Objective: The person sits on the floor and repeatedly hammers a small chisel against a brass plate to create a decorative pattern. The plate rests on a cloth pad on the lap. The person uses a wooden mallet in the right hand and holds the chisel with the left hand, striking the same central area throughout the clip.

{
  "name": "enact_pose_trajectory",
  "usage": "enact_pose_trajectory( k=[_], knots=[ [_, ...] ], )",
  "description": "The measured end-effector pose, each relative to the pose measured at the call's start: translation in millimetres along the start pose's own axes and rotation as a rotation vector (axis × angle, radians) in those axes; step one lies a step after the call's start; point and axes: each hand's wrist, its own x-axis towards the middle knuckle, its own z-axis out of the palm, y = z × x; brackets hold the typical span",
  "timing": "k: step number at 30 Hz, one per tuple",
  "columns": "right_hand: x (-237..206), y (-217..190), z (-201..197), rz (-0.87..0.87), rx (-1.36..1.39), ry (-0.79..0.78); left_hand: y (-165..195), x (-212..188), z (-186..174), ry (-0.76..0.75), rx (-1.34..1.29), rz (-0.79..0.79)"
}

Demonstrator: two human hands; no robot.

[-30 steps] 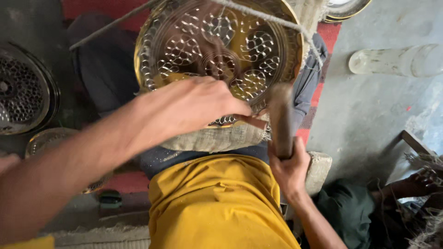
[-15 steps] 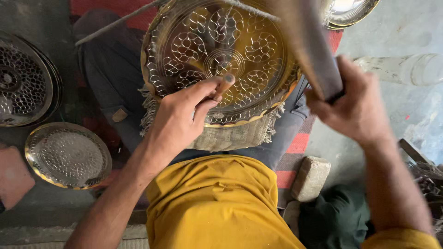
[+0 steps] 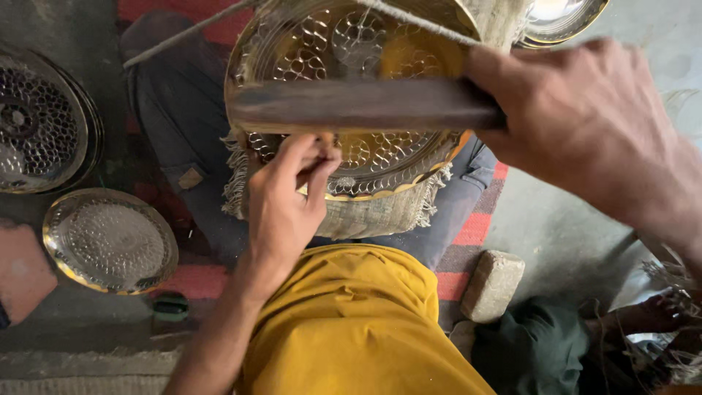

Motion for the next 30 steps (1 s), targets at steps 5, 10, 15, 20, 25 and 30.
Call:
enact_pose_trajectory(
  k=[5,10,15,20,25,30],
  knots=[
    [14.1,-14.9,-18.9,0.004,-0.03,-0.097,-1.5,-11.1,10.8,0.132,-0.035,-0.036],
    [17.8,-16.9,-29.2,-0.172,-0.127,-0.037,-4.9,-13.5,11.7,0.146,-0.066,-0.065],
    [21.9,-16.7,-35.7,-0.22,-0.106,0.071,-9.3,-7.7,14.1,0.103,-0.091,0.076],
    [25.8,-15.4,-39.2,-0.06,-0.13,-0.163,-10.5,-7.5,15.0,0.102,-0.076,0.07],
    [25.4,-14.5,-35.9,-0.168,0.433,0.005,-8.3,-7.6,13.5,0.098,-0.082,0.07],
    [14.9,-12.1,-26.4,-0.108,0.015,-0.059,-4.5,-2.3,10.1,0.047,-0.008,-0.005]
  ],
)
